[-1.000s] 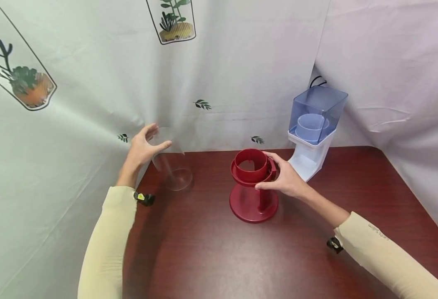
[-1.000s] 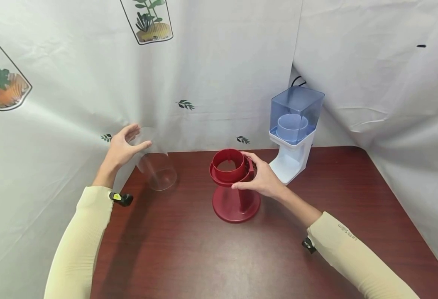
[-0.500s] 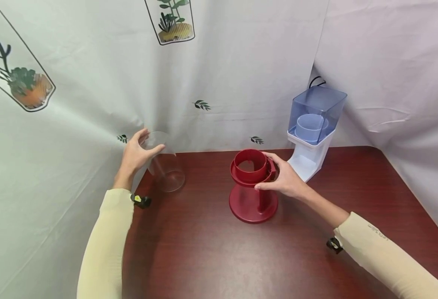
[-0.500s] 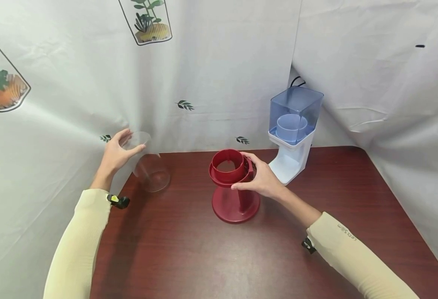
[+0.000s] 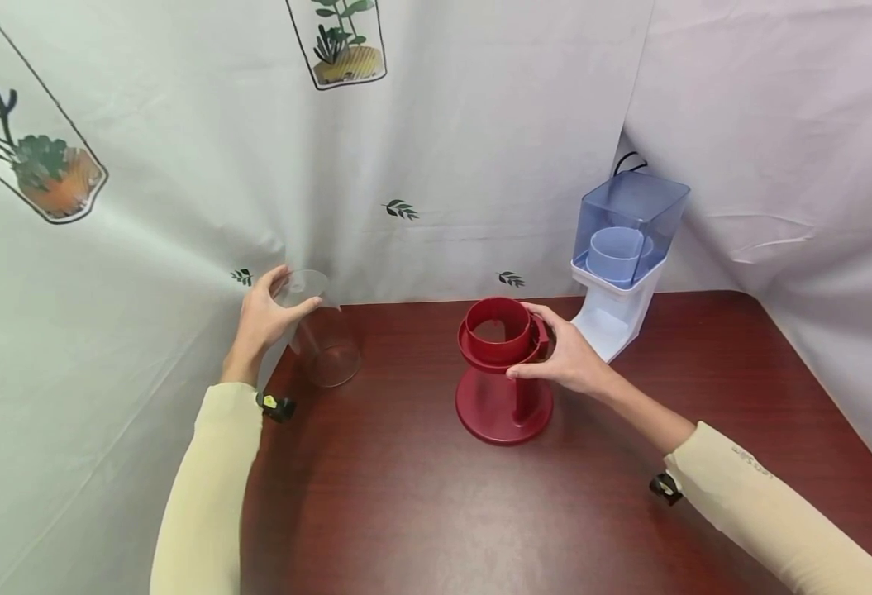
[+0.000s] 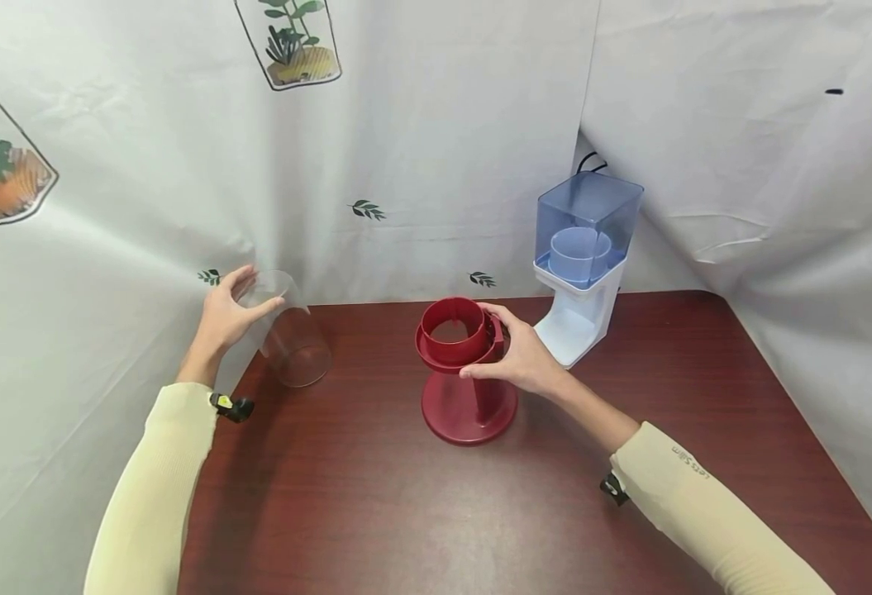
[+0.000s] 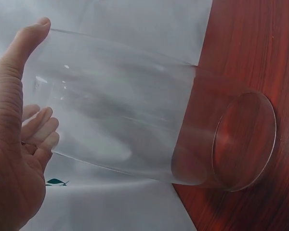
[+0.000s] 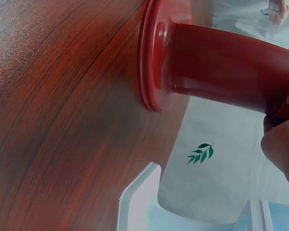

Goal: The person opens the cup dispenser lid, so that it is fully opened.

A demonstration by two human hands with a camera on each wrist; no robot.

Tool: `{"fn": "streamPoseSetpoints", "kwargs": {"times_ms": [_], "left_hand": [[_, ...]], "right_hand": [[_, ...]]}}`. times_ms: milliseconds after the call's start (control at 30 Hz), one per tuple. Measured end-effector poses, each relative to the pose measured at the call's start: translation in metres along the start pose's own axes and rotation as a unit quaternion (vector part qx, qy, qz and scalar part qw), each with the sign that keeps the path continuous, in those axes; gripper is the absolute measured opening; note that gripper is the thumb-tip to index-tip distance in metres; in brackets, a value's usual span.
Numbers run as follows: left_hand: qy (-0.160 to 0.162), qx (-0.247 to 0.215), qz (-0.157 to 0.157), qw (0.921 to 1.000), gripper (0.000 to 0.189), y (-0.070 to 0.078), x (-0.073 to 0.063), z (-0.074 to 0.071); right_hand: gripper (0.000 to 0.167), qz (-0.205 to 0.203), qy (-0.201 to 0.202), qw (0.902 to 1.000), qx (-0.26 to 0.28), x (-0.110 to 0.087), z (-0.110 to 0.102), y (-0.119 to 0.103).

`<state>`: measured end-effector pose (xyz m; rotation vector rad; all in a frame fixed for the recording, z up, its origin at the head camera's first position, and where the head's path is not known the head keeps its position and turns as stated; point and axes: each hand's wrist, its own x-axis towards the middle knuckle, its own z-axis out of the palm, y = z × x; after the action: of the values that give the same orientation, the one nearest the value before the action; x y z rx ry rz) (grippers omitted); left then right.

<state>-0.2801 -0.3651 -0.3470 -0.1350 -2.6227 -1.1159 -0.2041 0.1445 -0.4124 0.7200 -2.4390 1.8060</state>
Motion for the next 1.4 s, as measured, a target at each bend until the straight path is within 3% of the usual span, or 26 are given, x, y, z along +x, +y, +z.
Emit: {"fn": "streamPoseSetpoints", "kwargs": {"times_ms": [333,767,1067,1400], "left_hand": [[-0.031,-0.007,-0.019,0.9993,0.11,-0.007,-0.002,-0.001],[-0.043,-0.005,-0.02,0.9988,0.114,-0.007,-0.003,-0.002],[-0.049,-0.007,-0.027,0.9984,0.116,-0.005,-0.003,-0.002],[-0.047,-0.011,-0.026,0.9985,0.115,-0.005,-0.003,-0.002]], "right_hand": [[0.097,0.001,-0.002,1.0,0.001,0.0,0.001,0.0],[0.097,0.009,0.003,0.9998,-0.016,0.006,0.003,-0.004],[0.098,0.015,0.003,0.9997,-0.019,0.018,0.011,-0.004],[0.099,0.016,0.017,0.9993,-0.029,0.045,0.025,0.0]]}}
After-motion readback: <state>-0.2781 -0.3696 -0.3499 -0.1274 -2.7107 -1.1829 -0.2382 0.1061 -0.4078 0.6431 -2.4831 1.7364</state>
